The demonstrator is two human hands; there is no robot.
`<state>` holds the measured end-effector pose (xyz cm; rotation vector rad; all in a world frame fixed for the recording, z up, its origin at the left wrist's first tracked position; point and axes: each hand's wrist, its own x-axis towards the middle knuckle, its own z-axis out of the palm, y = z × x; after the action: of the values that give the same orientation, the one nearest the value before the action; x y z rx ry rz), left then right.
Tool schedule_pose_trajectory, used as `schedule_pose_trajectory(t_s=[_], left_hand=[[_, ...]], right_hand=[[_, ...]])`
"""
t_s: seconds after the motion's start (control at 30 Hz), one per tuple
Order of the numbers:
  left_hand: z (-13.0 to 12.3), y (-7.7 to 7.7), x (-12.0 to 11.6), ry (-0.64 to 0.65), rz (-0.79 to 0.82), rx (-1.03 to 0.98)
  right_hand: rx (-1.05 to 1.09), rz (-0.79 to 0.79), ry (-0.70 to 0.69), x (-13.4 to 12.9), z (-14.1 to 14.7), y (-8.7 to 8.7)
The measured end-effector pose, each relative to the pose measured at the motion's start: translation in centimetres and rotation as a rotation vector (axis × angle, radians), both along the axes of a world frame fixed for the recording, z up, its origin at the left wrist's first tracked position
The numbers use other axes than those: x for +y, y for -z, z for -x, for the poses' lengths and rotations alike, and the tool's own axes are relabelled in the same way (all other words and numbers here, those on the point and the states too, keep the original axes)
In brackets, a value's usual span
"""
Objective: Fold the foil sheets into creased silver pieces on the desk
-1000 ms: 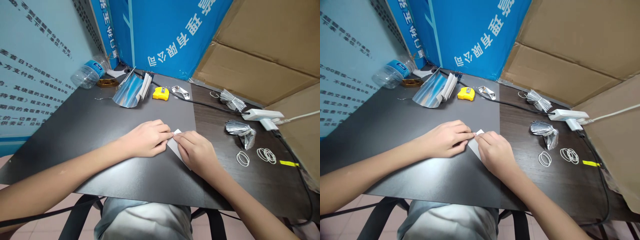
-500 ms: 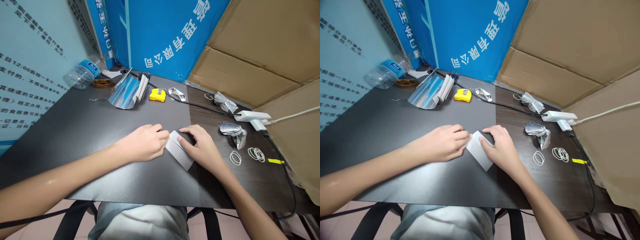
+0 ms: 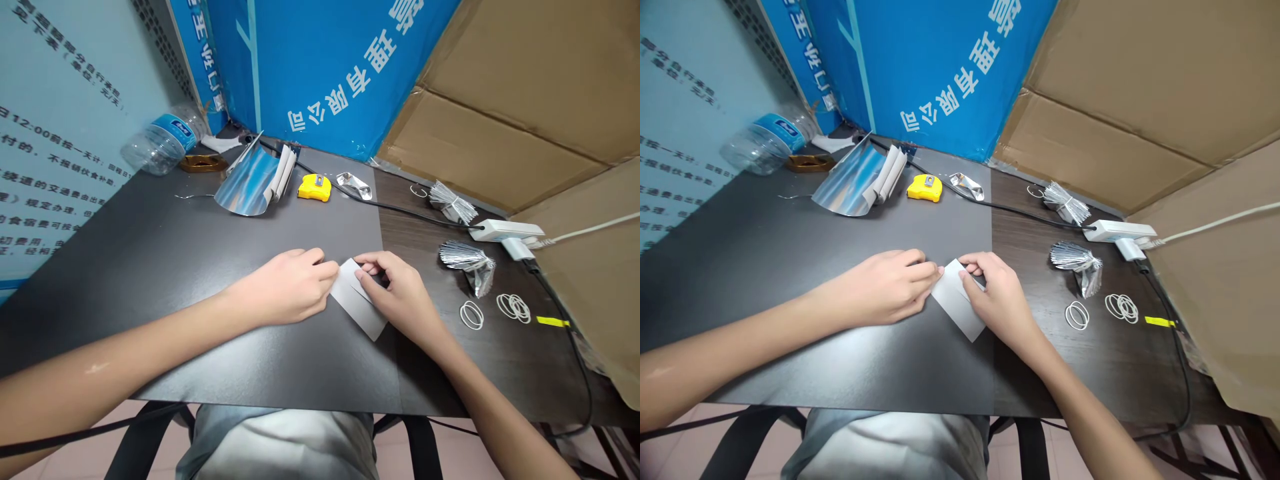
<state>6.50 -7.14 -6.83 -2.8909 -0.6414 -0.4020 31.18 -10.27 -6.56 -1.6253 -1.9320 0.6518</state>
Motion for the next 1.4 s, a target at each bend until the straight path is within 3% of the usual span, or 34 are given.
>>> schedule_pose_trajectory(t_s=[0.13, 0.37, 0.7, 0.93, 1.4], left_hand=[[0.0, 0.0, 0.0, 0.009, -0.003, 0.008], [0.0, 0.0, 0.0, 0.006, -0.003, 0.019], [0.0, 0.3, -0.1, 0.004, -0.001, -0.008], [0.0, 0.3, -0.1, 0.002, -0.018, -0.006], [0.0, 0.3, -0.2, 0.004, -0.015, -0.009]], right_hand=[[0.106, 0.159, 0.027, 1.2, -0.4, -0.8], [0.07, 0.31, -0.027, 3.2, 0.0, -1.9], [0.016, 0.195, -0.007, 2.5, -0.1, -1.4], [0.096, 0.23, -0.012, 2.5, 0.3, -1.4], [-0.004, 0.134, 0.067, 2.2, 1.4, -1.0]])
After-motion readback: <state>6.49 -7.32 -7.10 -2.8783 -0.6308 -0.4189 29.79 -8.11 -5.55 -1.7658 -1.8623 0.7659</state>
